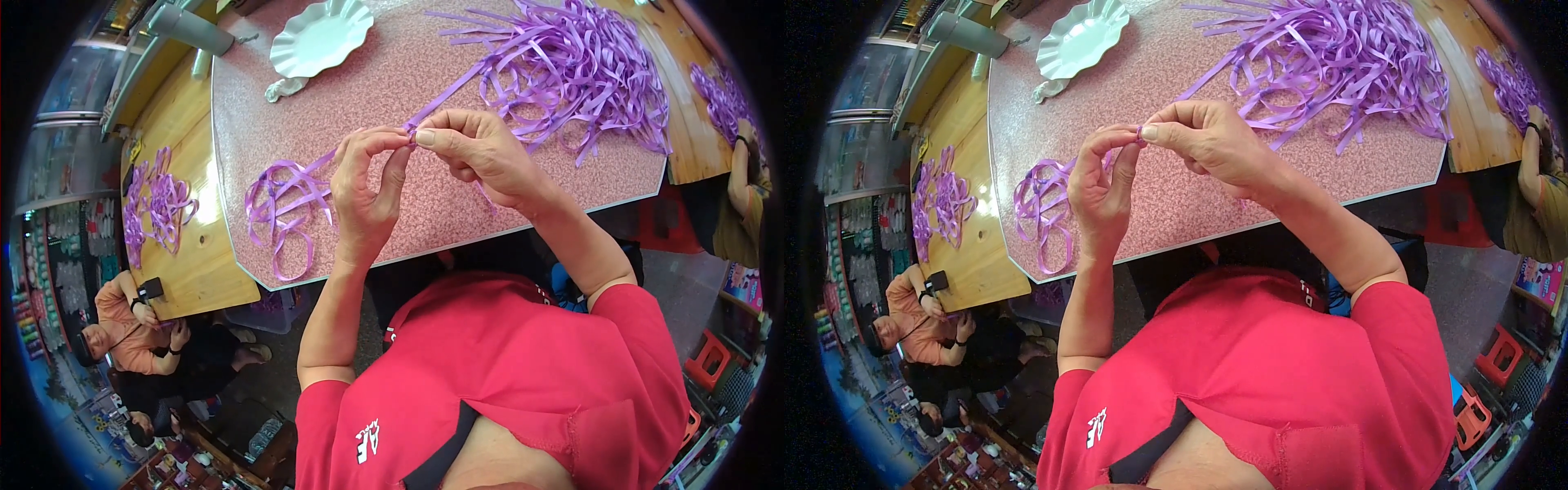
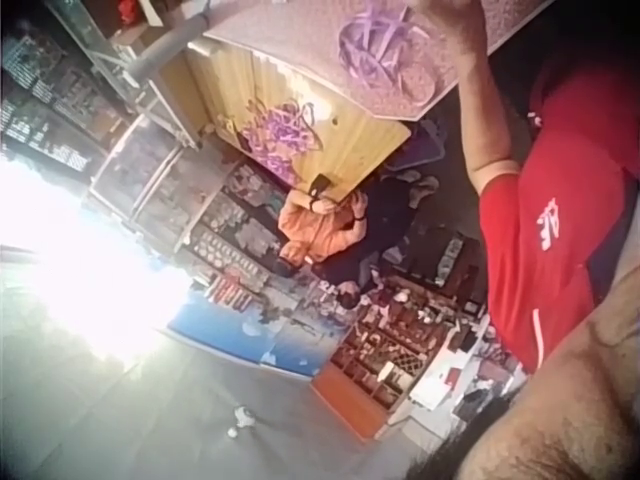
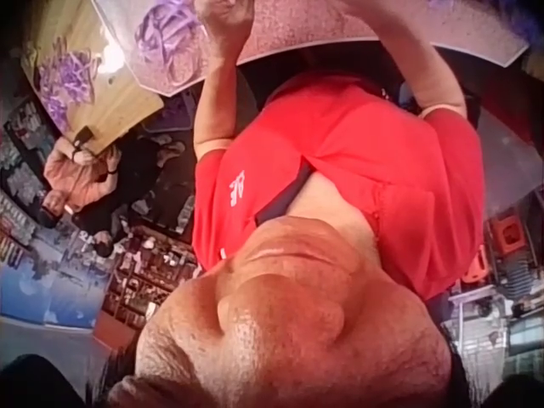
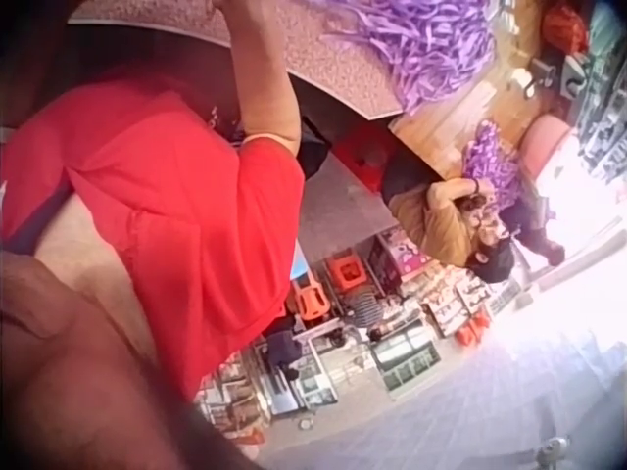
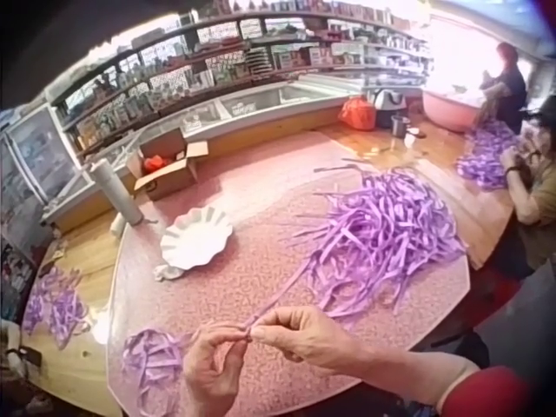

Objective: Looping and tying purple plastic strips at a workstation.

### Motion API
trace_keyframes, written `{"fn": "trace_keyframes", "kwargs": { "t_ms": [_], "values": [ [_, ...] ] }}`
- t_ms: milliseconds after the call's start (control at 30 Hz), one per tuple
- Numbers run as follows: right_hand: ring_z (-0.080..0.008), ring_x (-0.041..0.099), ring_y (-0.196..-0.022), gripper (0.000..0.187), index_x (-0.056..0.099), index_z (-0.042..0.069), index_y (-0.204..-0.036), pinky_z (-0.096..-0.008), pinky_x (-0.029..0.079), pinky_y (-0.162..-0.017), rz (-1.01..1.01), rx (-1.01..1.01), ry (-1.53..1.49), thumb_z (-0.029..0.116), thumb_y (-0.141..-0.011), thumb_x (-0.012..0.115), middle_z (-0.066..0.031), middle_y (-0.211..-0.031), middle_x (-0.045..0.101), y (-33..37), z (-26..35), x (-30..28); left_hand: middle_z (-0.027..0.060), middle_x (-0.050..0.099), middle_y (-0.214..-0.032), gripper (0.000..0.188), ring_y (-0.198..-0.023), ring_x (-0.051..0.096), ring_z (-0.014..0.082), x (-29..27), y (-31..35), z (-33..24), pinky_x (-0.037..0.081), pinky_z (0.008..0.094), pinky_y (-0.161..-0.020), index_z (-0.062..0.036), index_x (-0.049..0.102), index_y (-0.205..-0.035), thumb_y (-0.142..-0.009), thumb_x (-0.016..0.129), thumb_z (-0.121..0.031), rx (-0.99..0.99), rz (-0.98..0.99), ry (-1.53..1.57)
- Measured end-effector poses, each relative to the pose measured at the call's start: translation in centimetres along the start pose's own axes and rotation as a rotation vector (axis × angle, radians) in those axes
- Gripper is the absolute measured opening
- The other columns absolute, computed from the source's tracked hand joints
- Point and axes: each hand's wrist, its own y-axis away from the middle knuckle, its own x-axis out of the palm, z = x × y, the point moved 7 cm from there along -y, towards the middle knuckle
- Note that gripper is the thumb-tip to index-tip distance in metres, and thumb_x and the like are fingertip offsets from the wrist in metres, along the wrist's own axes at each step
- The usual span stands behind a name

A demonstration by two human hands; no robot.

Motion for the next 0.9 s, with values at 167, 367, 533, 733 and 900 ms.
{"fn": "trace_keyframes", "kwargs": {
  "t_ms": [167, 367, 533, 733, 900],
  "values": [
    [-0.001, 0.041, -0.062, 0.019, 0.07, 0.002, -0.105, -0.0186, 0.033, -0.054, -0.019, -0.124, 0.299, 0.017, -0.094, 0.068, 0.0076, -0.073, 0.05, 0.5, 1.3, -0.2, 0.0107, 0.069, -0.1, 0.01, -0.098, 0.063, 0.0263, 0.3, 0.2, 0.7, 0.046, 0.0366, -0.09, -0.0053, 0.062, -0.097, -0.09, 0.068, -0.004, -0.095, 0.004, 0.092],
    [-0.003, 0.043, -0.067, 0.013, 0.073, 0.003, -0.101, -0.0209, 0.035, -0.058, -0.088, -0.473, 0.64, 0.008, -0.089, 0.073, 0.0051, -0.076, 0.05, 1.9, 4.1, 0.6, 0.0116, 0.068, -0.097, 0.01, -0.097, 0.063, 0.0283, 0.6, 0.3, -0.2, 0.04, 0.0423, -0.098, -0.0049, 0.061, -0.097, -0.09, 0.068, -0.009, -0.01, 0.02, -0.081],
    [-0.0067, 0.046, -0.068, 0.013, 0.076, 0.007, -0.099, -0.0234, 0.037, -0.059, -0.093, -0.536, 0.716, 0.006, -0.086, 0.075, 0.0011, -0.076, 0.053, 2.4, 4.8, 0.6, 0.0111, 0.067, -0.096, 0.011, -0.095, 0.064, 0.0277, 1.1, 0.3, -0.4, 0.039, 0.0443, -0.099, -0.0053, 0.059, -0.097, -0.089, 0.066, -0.007, 0.051, 0.027, -0.099],
    [-0.013, 0.055, -0.072, 0.015, 0.075, 0.003, -0.099, -0.0259, 0.043, -0.063, 0.003, -0.658, 0.863, 0.003, -0.084, 0.075, -0.0029, -0.076, 0.058, 2.7, 6.0, 0.9, 0.0098, 0.067, -0.096, 0.01, -0.095, 0.064, 0.0272, 1.7, 0.6, -0.7, 0.039, 0.0448, -0.1, -0.0057, 0.059, -0.097, -0.09, 0.065, -0.008, 0.06, 0.047, -0.098],
    [-0.0046, 0.052, -0.071, 0.012, 0.069, -0.002, -0.1, -0.0217, 0.042, -0.061, -0.006, -0.386, 0.803, 0.001, -0.089, 0.068, 0.0005, -0.08, 0.06, 2.6, 5.0, 0.8, 0.009, 0.067, -0.095, 0.011, -0.093, 0.064, 0.0284, 2.2, 1.1, -0.6, 0.039, 0.0445, -0.099, -0.0055, 0.059, -0.098, -0.091, 0.066, -0.01, 0.003, 0.051, -0.072]
  ]
}}
